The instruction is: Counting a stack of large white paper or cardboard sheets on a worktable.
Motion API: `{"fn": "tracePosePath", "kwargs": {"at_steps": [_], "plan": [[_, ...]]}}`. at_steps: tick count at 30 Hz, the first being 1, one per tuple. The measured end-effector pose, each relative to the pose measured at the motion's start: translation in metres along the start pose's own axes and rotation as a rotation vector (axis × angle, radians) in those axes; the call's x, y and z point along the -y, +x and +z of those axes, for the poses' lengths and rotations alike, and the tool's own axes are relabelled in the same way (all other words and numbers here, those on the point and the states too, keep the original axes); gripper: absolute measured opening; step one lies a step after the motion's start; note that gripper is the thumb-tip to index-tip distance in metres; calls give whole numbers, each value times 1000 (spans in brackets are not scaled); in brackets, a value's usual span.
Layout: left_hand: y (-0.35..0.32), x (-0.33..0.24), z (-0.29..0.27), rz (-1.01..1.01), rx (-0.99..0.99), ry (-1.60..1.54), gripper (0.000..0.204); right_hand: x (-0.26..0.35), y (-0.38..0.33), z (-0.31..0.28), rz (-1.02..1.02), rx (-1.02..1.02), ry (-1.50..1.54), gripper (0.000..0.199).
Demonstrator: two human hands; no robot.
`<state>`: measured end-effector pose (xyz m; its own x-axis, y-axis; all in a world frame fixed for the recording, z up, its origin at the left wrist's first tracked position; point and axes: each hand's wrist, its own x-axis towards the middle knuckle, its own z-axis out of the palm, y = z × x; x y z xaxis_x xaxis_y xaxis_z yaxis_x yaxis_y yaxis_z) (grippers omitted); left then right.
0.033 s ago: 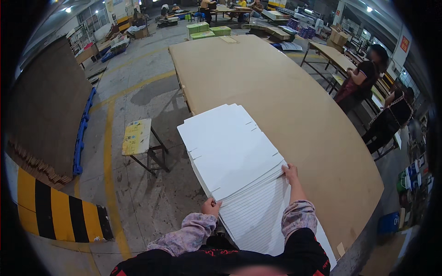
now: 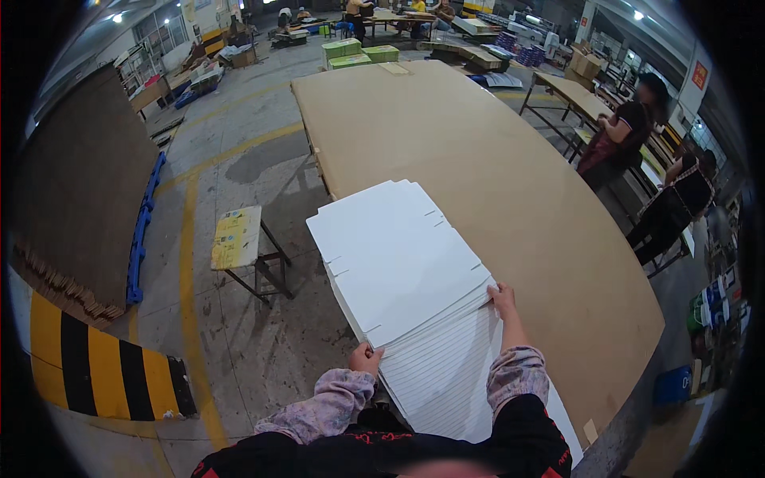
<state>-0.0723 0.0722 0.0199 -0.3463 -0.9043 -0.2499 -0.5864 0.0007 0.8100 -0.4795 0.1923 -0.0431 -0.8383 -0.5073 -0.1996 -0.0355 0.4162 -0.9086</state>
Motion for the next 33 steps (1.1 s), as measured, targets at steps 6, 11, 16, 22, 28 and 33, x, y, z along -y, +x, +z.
{"fn": "tracePosePath", "kwargs": {"at_steps": [6,11,16,22,28,33], "plan": [[-1,-2,-3,1,-18,29,27,7,-4,5,27,-1,1,32],[-2,-10,-1,1,7,2,28,-27,17,-3,-23,-97,-84,35],[5,12,1,-11,27,0,31,-11,9,6,48,-21,-36,34],[0,-5,-4,-41,71,12,34,3,-2,-1,39,-20,-25,21],[4,6,-1,12,86,-34,32,16,-9,-3,1,-9,17,21],[-1,0,-7,-21,116,-127,28,1,-5,-2,15,6,122,23]]}}
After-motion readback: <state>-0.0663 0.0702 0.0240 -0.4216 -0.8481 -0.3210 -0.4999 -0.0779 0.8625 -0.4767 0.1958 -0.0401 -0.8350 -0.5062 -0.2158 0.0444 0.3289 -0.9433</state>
